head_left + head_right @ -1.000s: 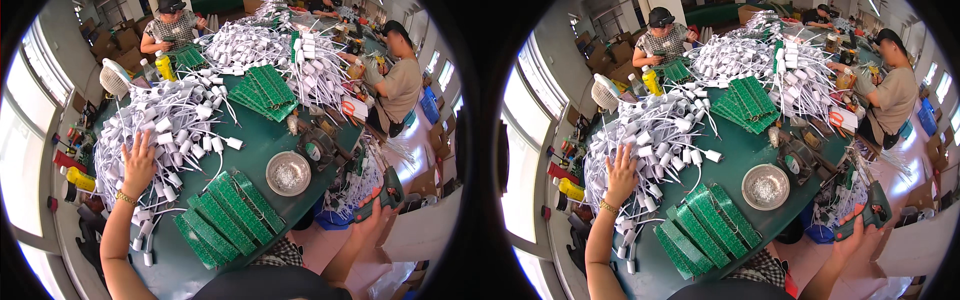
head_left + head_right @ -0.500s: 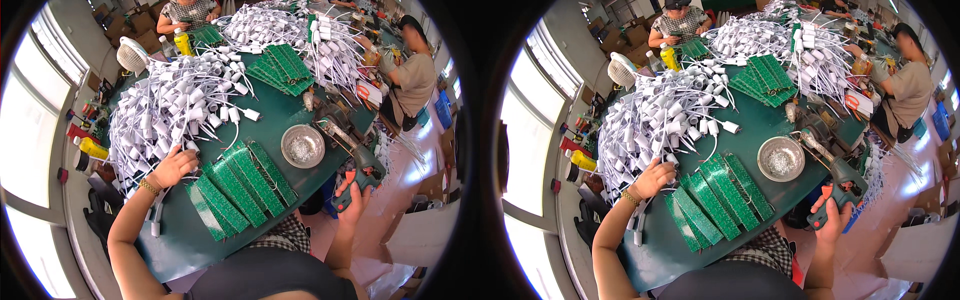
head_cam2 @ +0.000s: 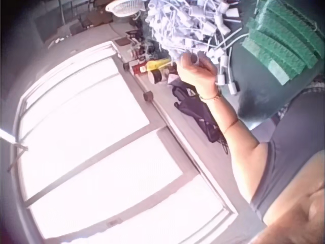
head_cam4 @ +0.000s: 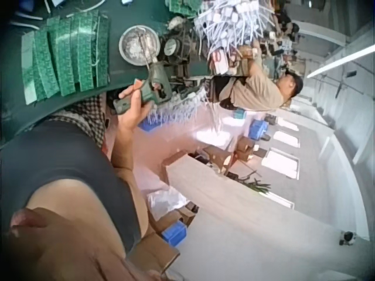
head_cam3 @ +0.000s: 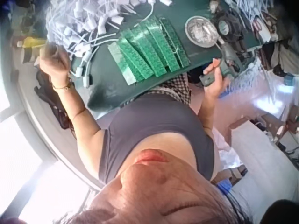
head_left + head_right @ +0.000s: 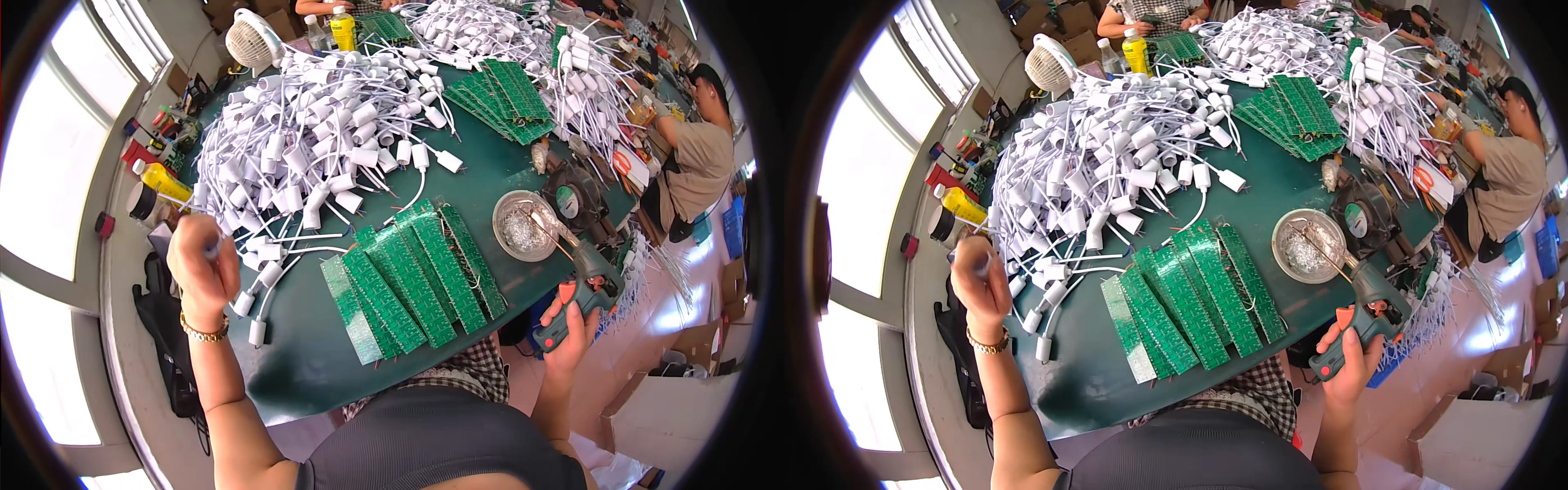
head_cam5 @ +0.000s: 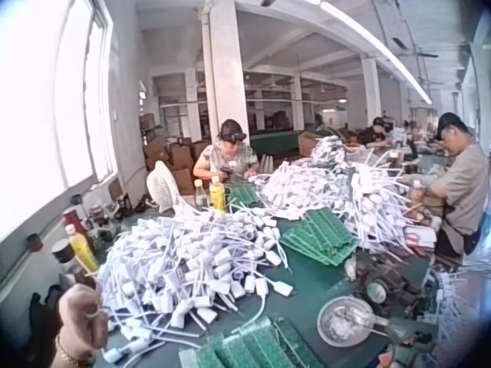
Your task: The person arranges circuit boards on the table, then solders wires from white component assemblies onto the circuit boards using a soldering iron.
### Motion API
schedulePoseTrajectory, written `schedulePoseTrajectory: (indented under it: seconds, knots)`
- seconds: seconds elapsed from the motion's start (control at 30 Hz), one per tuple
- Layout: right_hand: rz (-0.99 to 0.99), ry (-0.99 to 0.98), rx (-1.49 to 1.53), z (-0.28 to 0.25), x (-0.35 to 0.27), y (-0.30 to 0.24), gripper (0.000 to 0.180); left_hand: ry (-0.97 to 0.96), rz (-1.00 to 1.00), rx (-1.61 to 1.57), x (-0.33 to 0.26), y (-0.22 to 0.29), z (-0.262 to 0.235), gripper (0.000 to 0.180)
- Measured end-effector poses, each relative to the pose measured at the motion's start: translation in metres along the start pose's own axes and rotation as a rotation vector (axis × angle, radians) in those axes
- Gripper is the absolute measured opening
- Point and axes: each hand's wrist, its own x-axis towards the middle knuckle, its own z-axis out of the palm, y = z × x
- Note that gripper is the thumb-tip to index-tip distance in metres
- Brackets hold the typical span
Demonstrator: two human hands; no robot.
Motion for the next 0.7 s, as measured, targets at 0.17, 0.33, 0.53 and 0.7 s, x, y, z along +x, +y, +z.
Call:
schedulePoseTrajectory:
  seconds: [0.17,0.33,0.53,0.7]
  knots:
    - [0.009,-0.080,0.029,0.019,-0.001,-0.001,0.037,-0.490,-0.539,0.113,-0.019,0.020,0.004,0.013]
    - [0.135,-0.189,0.224,0.060,-0.026,0.011,0.043,-0.542,-0.527,-0.253,-0.073,0.048,0.050,0.012]
    - [0.569,-0.602,0.023,0.092,-0.045,0.013,0.035,-0.543,-0.691,-0.458,-0.120,0.050,0.070,0.014]
    - [0.520,-0.728,-0.073,0.118,-0.049,0.025,0.027,-0.418,-0.397,-0.392,-0.123,0.045,0.074,0.021]
